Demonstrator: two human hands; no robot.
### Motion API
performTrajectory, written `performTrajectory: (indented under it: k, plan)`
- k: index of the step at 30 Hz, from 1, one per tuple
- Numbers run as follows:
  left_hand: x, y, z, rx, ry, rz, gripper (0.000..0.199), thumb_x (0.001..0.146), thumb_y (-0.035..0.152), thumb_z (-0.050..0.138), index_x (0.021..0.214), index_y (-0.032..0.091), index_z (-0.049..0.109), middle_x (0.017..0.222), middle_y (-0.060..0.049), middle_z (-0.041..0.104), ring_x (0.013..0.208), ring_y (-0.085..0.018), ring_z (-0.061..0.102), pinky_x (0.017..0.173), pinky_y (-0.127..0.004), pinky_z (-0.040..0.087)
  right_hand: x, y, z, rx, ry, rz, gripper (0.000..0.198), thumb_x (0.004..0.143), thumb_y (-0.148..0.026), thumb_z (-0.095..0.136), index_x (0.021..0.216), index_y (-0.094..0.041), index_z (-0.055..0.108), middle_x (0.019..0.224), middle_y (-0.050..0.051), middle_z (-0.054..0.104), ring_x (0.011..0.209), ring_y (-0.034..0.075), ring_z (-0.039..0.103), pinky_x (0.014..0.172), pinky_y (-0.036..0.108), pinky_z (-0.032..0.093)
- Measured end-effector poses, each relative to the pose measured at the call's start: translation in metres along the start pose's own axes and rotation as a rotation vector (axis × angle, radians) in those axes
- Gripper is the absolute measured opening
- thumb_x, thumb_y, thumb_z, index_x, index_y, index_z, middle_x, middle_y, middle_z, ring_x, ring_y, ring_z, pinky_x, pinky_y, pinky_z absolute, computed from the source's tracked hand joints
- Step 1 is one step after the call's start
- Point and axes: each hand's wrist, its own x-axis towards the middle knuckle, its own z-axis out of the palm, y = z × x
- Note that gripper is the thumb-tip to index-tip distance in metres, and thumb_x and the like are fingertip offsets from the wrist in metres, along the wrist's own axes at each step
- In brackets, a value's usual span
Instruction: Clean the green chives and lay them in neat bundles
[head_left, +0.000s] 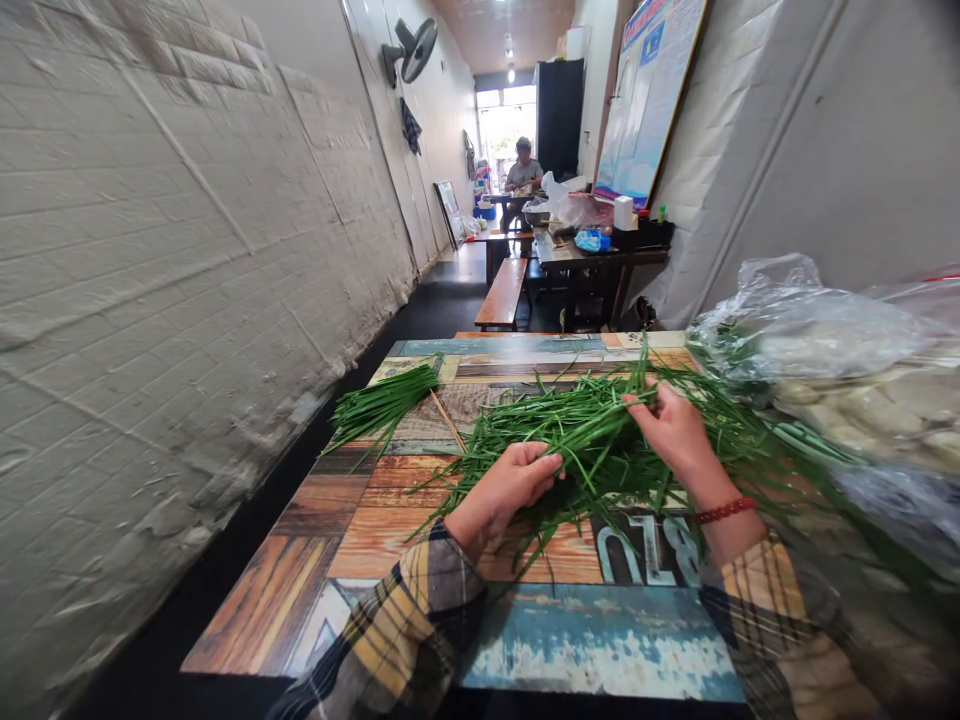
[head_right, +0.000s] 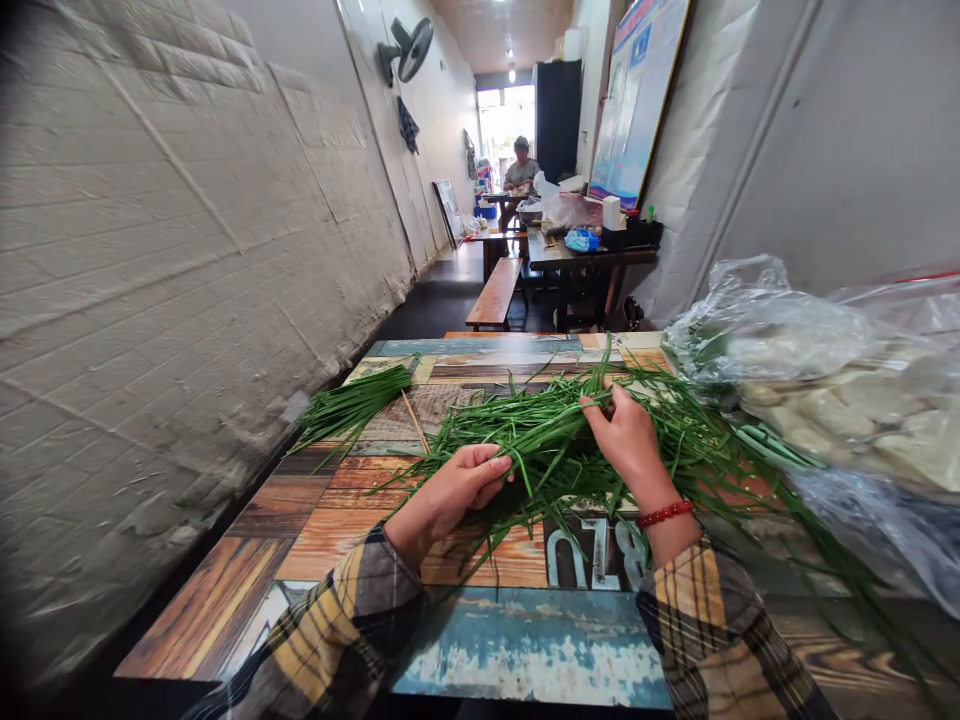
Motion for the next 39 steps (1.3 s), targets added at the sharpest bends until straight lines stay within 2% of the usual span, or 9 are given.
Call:
performTrajectory:
  k: [3,6,11,14,20,23,27,34,39]
  plan:
    - [0.0,0.001,-0.001,0.016,0.022,-0.022,0.037,0.072,0.05,0.062,0.065,0.016,0.051,0.044,0.009,0.031,0.039,-0.004,0.018,0.041,-0.022,0.008,0.006,0.001,-0.016,-0.341,0.204,-0.137,0.051,0.083,-0.034,0.055,0.128,-0.011,0.051,0.121,0.02,0.058,0.108,0.03,0.056,0.095,0.044,0.041]
    - [-0.001,0.002,-0.001,0.035,0.033,-0.02,0.036,0.072,0.049,0.061,0.064,0.016,0.052,0.043,0.009,0.03,0.038,-0.004,0.019,0.041,-0.022,0.007,0.0,-0.018,-0.019,-0.277,0.278,-0.292,0.039,0.089,-0.029,0.048,0.124,-0.016,0.056,0.124,0.017,0.058,0.115,0.026,0.053,0.096,0.04,0.042]
    - [-0.002,0.004,-0.002,0.015,0.018,0.043,0.035,0.072,0.047,0.063,0.063,0.016,0.05,0.045,0.009,0.031,0.04,-0.004,0.02,0.041,-0.023,0.008,-0.019,-0.046,-0.002,-0.202,-0.202,-0.596,0.037,0.085,-0.031,0.058,0.121,-0.024,0.058,0.119,0.008,0.063,0.113,0.024,0.056,0.1,0.042,0.041]
    - [-0.002,0.004,-0.003,-0.004,0.025,0.092,0.037,0.074,0.048,0.063,0.065,0.016,0.05,0.047,0.009,0.03,0.04,-0.004,0.02,0.041,-0.023,0.009,-0.025,-0.042,0.007,-0.301,-0.352,-0.659,0.031,0.085,-0.028,0.056,0.115,-0.023,0.061,0.111,0.009,0.066,0.107,0.026,0.058,0.094,0.045,0.043]
    - [0.003,0.004,-0.012,-0.19,0.194,0.191,0.041,0.074,0.054,0.065,0.083,0.014,0.057,0.05,0.01,0.026,0.041,-0.003,0.016,0.04,-0.02,0.009,-0.023,-0.035,0.004,-0.188,-0.185,-0.341,0.03,0.093,-0.038,0.041,0.099,-0.019,0.063,0.083,0.009,0.066,0.079,0.023,0.062,0.073,0.036,0.048]
    - [0.005,0.004,-0.017,-0.273,0.235,0.215,0.039,0.074,0.052,0.066,0.082,0.015,0.057,0.049,0.011,0.024,0.04,-0.003,0.015,0.039,-0.019,0.007,-0.024,-0.044,0.003,0.079,-0.314,-0.075,0.041,0.094,-0.05,0.034,0.098,-0.019,0.061,0.057,-0.001,0.055,0.05,0.015,0.052,0.052,0.028,0.042]
    - [0.004,0.003,-0.02,-0.335,0.196,0.254,0.034,0.081,0.049,0.06,0.085,0.015,0.058,0.049,0.01,0.028,0.039,-0.003,0.016,0.039,-0.019,0.008,-0.03,-0.054,0.012,0.369,-0.457,0.19,0.049,0.09,-0.06,0.036,0.098,-0.017,0.057,0.054,-0.005,0.047,0.04,0.009,0.039,0.04,0.021,0.028]
    - [0.001,0.006,-0.017,-0.324,0.258,0.256,0.034,0.078,0.047,0.064,0.085,0.014,0.061,0.053,0.008,0.03,0.042,-0.003,0.018,0.039,-0.019,0.009,-0.043,-0.054,0.028,0.463,-0.599,0.249,0.04,0.085,-0.059,0.048,0.087,-0.019,0.05,0.057,-0.006,0.047,0.042,0.006,0.037,0.038,0.018,0.023]
    - [0.002,0.007,-0.018,-0.335,0.301,0.253,0.035,0.072,0.046,0.07,0.083,0.015,0.062,0.052,0.009,0.027,0.043,-0.003,0.019,0.04,-0.019,0.01,-0.046,-0.056,0.032,0.532,-0.561,0.226,0.033,0.086,-0.052,0.053,0.089,-0.02,0.047,0.066,-0.005,0.052,0.046,0.005,0.039,0.043,0.019,0.027]
